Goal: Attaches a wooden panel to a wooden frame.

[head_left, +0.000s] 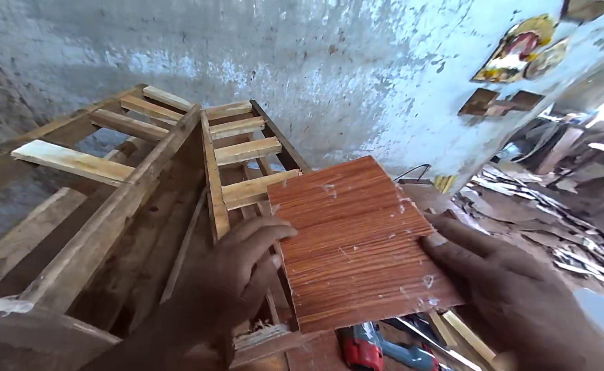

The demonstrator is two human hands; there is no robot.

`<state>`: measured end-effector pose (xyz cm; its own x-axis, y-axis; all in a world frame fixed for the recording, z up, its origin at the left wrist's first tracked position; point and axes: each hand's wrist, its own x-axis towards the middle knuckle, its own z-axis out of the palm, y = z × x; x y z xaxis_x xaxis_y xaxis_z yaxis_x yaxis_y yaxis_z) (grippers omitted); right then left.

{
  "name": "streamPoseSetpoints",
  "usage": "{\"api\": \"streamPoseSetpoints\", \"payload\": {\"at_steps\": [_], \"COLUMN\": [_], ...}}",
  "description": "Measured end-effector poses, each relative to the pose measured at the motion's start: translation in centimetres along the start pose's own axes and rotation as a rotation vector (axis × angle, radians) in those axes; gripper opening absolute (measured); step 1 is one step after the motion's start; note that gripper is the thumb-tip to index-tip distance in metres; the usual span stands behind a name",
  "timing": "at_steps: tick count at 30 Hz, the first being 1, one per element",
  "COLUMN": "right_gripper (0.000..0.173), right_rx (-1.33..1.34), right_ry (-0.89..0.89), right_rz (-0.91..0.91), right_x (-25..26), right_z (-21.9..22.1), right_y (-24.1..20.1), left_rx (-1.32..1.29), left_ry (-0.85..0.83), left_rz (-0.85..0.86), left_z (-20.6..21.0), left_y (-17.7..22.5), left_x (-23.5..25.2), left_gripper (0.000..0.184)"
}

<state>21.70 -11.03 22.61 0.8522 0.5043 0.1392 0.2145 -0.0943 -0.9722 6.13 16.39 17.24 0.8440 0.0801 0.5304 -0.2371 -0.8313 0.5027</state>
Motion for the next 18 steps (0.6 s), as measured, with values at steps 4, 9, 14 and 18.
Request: {"api": "streamPoseSetpoints", "payload": {"at_steps": [4,9,14,18], "right_gripper": [0.033,0.031,0.031,0.03], "right_rx": [-0.056,-0.078,-0.101,-0.087], "right_ry": [-0.055,-0.12,-0.11,-0.159], "right_rz": [0.098,0.132,0.178,0.229], "right_x": [0.9,2.0,2.4,2.7], "right_z": [2.4,4.6,5.0,5.4], "right_y": [-0.2,-0.4,-0.3,-0.5], "left_rx": [0.008,0.046,-0.471,-1.285], "left_ry": [-0.076,0.035,0.637,0.521], "left_rz": [-0.096,-0.227,-0.466,-0.851], "left_z": [-2.8,-4.7,-0.2,4.5], "left_y": [-4.4,-8.0,-8.9,-7.3], "left_x": [2.6,4.5,-2.0,-5.1], "left_gripper": [0.034,0.031,0.032,0.055]}}
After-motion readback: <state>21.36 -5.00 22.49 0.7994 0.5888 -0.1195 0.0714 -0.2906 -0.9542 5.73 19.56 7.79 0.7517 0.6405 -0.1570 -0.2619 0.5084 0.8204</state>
